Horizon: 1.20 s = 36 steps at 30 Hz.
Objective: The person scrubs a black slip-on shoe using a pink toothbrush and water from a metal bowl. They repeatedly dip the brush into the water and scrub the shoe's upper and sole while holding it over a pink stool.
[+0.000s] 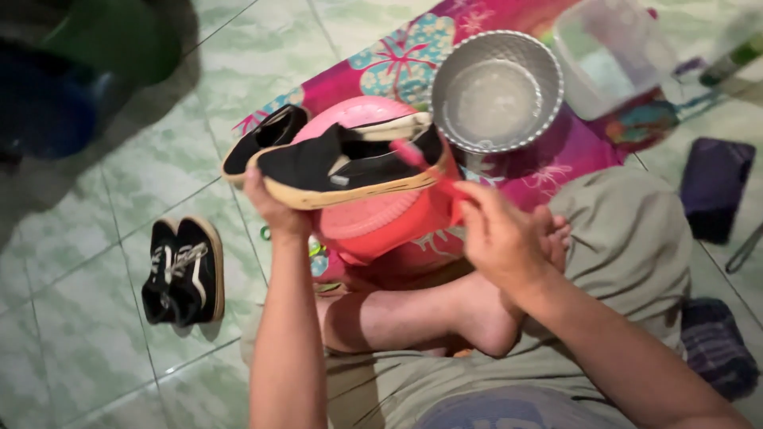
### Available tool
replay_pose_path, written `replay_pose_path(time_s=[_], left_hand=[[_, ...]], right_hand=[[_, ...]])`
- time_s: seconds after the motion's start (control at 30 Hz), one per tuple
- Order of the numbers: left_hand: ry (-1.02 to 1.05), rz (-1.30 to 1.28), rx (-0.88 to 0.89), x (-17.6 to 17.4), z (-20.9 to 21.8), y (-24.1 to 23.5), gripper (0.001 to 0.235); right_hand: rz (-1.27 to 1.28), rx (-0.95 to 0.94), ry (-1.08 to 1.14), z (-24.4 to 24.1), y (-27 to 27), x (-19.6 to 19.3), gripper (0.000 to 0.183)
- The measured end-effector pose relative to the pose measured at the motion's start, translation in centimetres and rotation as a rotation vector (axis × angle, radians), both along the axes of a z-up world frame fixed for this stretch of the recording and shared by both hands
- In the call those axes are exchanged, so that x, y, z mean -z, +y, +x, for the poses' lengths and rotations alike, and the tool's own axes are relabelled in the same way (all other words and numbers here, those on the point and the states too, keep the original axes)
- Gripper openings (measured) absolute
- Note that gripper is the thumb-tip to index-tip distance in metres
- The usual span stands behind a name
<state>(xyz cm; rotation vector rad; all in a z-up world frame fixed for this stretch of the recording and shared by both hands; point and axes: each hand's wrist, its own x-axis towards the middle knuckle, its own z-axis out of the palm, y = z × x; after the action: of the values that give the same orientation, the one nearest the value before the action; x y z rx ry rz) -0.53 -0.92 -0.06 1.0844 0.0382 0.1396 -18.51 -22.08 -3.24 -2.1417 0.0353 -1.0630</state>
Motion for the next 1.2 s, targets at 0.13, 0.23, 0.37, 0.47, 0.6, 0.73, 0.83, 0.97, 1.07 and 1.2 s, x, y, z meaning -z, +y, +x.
replay_pose_path(time_s=[0.13,0.23,0.37,0.47,0.6,0.73,0.83,0.97,1.07,1.2], left_hand=[[-0.067,0.138,-0.027,0.2,0.6,1.1,0.042],[-0.145,0.219,-0.03,1.9,1.8,2.5,0.038],[-0.264,0.36,-0.064,3.4,2.5,3.3,0.039],[-0.333,0.437,-0.077,4.3,3.0,4.0,0.038],[-0.37,0.458,-0.091,3.3,2.2,3.7,0.037],[-0.336,0.472,-0.116,4.4,2.8,4.2,0.041],[-0.413,0.526,-0.109,4.7,3.1,4.3,0.039],[-0.421,0.543,-0.095,4.6,3.1,4.5,0.04],[-0.429,0.541,-0.08,4.0,2.8,4.4,0.04],[-0.396,0.514,-0.077,4.4,2.9,4.5,0.038]], right_hand=[[-0.135,0.084,0.071,-0.2,1.9,0.8,0.026],[-0.049,-0.004,0.06,0.6,4.9,-1.0,0.024],[-0.059,-0.045,0.093,1.9,7.2,-2.2,0.022],[-0.068,-0.031,0.156,1.4,6.4,-3.5,0.024],[0.011,-0.111,0.295,-1.3,2.0,-6.1,0.032],[-0.113,0.015,0.499,-2.6,-0.2,-6.7,0.031],[-0.074,-0.052,0.397,-1.0,0.7,-6.7,0.027],[0.02,-0.19,0.368,2.2,3.8,-8.2,0.027],[0.016,-0.204,0.395,2.7,3.8,-8.8,0.029],[0.131,-0.226,0.577,1.3,1.4,-11.0,0.027]])
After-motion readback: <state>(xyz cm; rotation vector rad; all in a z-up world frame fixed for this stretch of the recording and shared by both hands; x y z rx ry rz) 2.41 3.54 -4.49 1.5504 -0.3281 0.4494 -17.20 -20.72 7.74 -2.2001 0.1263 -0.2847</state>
